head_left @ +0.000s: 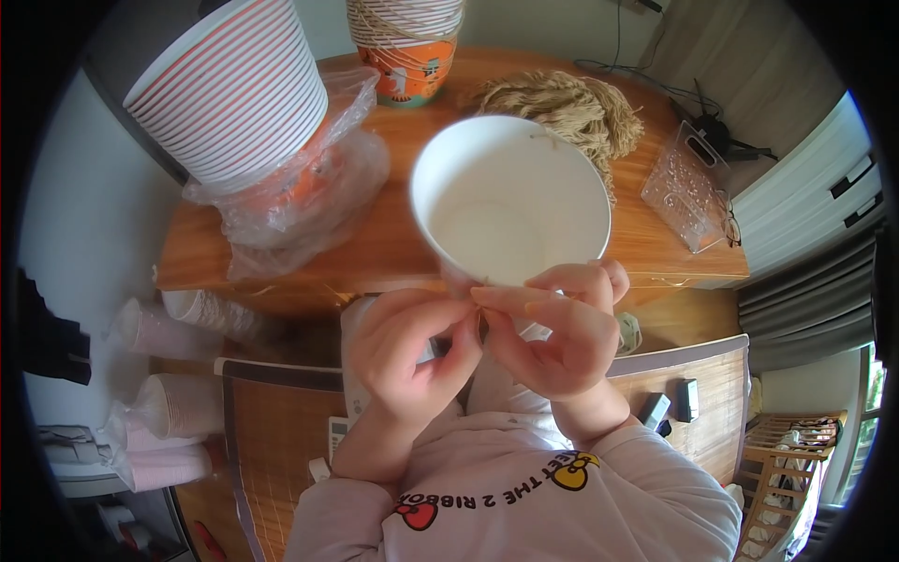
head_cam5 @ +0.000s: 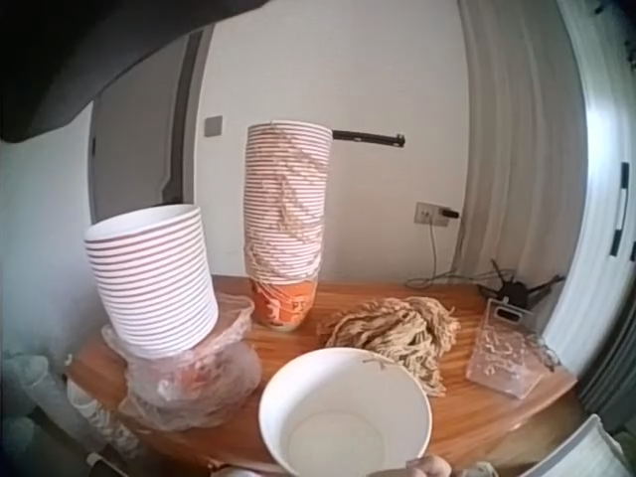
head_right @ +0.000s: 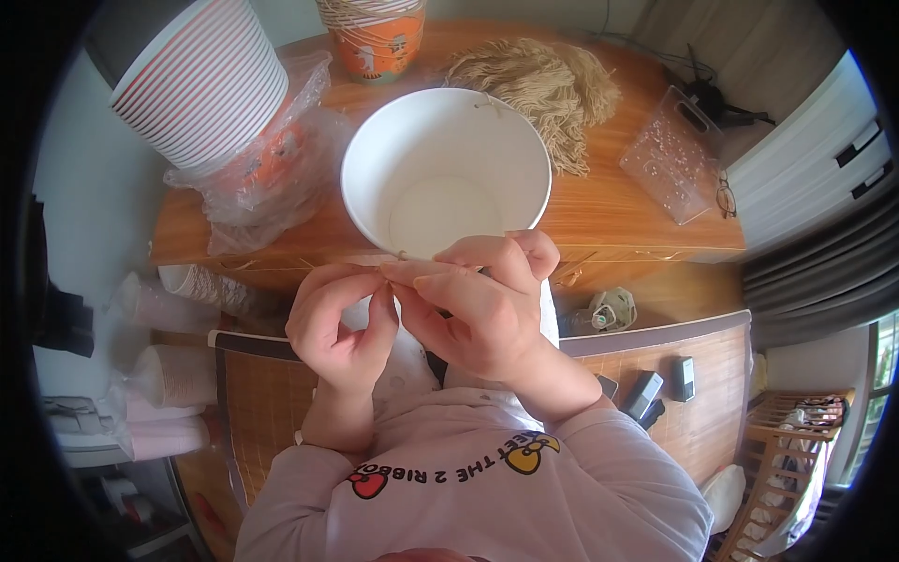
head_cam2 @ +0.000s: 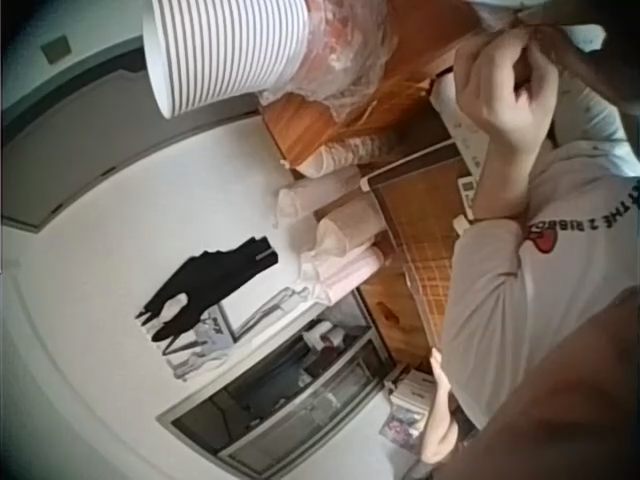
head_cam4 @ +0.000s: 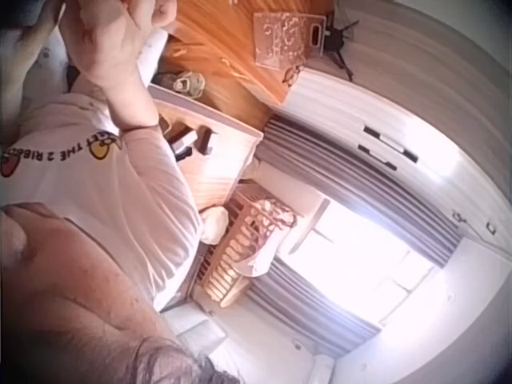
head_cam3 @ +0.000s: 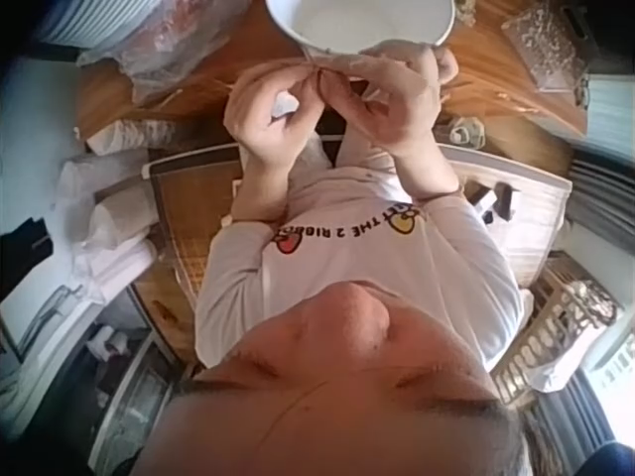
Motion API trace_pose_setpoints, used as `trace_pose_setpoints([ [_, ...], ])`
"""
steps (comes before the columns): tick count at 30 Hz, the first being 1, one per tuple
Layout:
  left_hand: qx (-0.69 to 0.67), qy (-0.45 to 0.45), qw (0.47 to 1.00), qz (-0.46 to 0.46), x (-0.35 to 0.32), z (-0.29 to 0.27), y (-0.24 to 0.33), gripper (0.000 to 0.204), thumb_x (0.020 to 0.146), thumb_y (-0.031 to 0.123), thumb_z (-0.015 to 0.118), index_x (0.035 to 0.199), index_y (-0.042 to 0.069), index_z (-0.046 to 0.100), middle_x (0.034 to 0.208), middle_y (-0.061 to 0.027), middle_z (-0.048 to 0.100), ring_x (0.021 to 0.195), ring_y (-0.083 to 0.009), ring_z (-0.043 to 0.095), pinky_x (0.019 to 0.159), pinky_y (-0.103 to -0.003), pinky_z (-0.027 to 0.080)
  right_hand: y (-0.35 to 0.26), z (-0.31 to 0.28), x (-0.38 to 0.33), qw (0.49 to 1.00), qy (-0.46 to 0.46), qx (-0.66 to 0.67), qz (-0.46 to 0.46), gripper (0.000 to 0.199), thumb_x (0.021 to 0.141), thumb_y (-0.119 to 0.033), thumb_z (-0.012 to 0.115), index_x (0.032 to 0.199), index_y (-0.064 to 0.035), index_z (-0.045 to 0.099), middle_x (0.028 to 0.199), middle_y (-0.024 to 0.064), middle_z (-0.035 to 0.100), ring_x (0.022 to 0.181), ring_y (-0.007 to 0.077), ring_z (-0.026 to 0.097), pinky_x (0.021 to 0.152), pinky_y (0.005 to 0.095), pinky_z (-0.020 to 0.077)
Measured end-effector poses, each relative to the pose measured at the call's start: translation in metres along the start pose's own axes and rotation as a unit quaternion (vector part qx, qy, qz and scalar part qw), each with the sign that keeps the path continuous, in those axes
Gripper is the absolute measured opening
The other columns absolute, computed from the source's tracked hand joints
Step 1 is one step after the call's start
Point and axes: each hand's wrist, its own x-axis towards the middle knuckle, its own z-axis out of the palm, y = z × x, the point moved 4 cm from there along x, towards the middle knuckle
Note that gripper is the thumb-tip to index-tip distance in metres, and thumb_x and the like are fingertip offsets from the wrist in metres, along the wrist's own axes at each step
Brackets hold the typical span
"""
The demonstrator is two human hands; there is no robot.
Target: Tying thin string handles through the pre-punched holes in the rim of large paper buckets.
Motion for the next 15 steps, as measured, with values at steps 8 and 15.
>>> trace_pose_setpoints([
  [8, -0.054, 0.000, 0.995, -0.082, -0.007, 0.009, -0.003, 0.018, 0.070, -0.002, 0.073, 0.087, 0.003, 0.067, 0.081, -0.0107, 0.067, 0.074, -0.0258, 0.064, 0.065, -0.032, 0.050, -0.001, -0.003, -0.001, 1.000, -0.004, 0.003, 0.020, 0.033, 0.068, -0.003, 0.076, 0.097, -0.0140, 0.067, 0.088, -0.0083, 0.067, 0.081, 0.0096, 0.052, 0.080, 0.0292, 0.0292],
  [15, -0.040, 0.001, 0.998, -0.042, -0.004, 0.012, 0.003, 0.019, 0.069, -0.002, 0.074, 0.085, 0.003, 0.066, 0.082, -0.0104, 0.067, 0.076, -0.0250, 0.064, 0.065, -0.032, 0.051, 0.002, -0.008, -0.006, 0.999, 0.008, 0.013, 0.049, 0.034, 0.068, -0.012, 0.082, 0.101, -0.0163, 0.074, 0.082, -0.0117, 0.060, 0.083, 0.0077, 0.052, 0.080, 0.0289, 0.0281],
])
